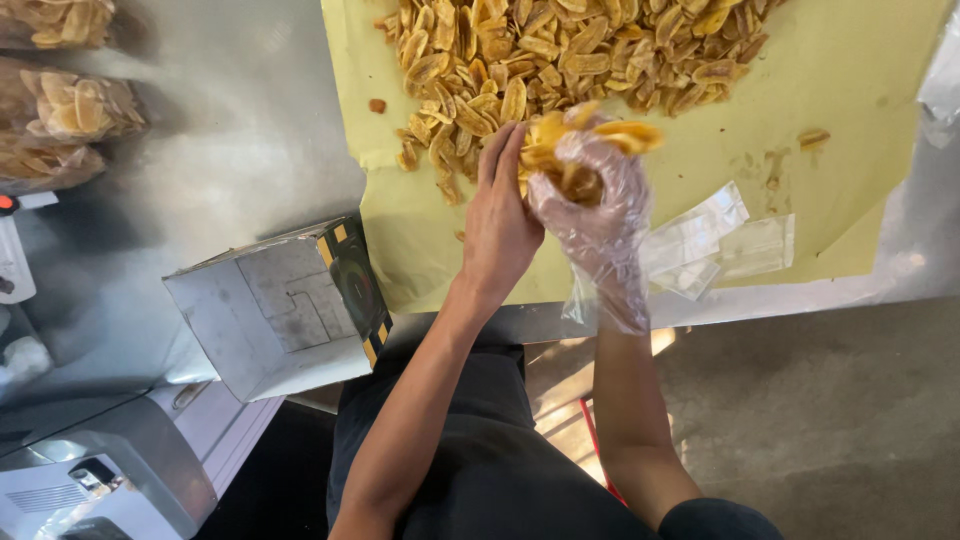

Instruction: The person scoops dried banana chips from a large pile on a yellow sheet into small clear plastic bags. They then place each filled bag into a cardboard box. The process is repeated multiple times throughout the clip.

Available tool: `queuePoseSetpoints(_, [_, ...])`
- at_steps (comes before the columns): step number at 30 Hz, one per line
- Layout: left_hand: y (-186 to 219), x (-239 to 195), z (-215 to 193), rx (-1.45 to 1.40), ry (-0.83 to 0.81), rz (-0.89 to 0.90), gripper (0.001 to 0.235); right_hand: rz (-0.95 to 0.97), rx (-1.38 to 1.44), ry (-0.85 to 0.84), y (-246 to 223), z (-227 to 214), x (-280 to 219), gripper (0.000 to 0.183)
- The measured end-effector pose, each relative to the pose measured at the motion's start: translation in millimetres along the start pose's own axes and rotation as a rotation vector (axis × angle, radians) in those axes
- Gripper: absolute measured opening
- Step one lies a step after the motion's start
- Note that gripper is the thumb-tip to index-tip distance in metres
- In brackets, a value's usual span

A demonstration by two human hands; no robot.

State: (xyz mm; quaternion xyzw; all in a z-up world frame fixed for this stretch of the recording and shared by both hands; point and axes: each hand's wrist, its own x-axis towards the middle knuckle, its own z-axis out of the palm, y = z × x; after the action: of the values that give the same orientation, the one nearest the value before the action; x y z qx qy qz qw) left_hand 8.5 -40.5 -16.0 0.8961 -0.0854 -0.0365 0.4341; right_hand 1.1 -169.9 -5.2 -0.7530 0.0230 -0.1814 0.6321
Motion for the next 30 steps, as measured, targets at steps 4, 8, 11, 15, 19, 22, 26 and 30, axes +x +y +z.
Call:
queuePoseSetpoints(4, [-5, -1, -5, -0.025, -0.002, -0.068, 0.076, -0.066, -0.281, -0.196, -15, -13, 3, 0.04])
queuePoseSetpoints(8, [-4, -2, -10, -0.138, -0.089, -0.252, 0.077, -0.034, -0.303, -0.286, 0, -22, 1, 0.031])
queuePoseSetpoints(11, [-3, 0, -18, -0.192, -0.053, -0.27, 0.077, 0.079, -0.106, -0.179, 39, -40, 3, 0.031])
queuePoseSetpoints(15, [-5, 1, -31, -0.182, -0.04, -0.171, 0.079, 0.269, -0.136, 0.21, 148, -85, 24, 0.059])
queuePoseSetpoints(19, [-6, 0, -36, -0.216, -0.102, -0.253, 0.08, 0.293, 0.054, 0.221, 263, -107, 44, 0.089])
queuePoseSetpoints(22, [-8, -3, -34, -0.214, -0.103, -0.241, 0.079, 0.468, -0.841, 0.047, 314, -92, 64, 0.083])
queuePoseSetpoints(26, [-11, -5, -28, -0.214, -0.12, -0.281, 0.079, 0.268, -0.726, -0.021, 302, -66, 39, 0.071])
queuePoseSetpoints(30, [-9, -4, -20, -0.194, -0.101, -0.234, 0.079, 0.279, -0.483, -0.076, 258, -55, 14, 0.04])
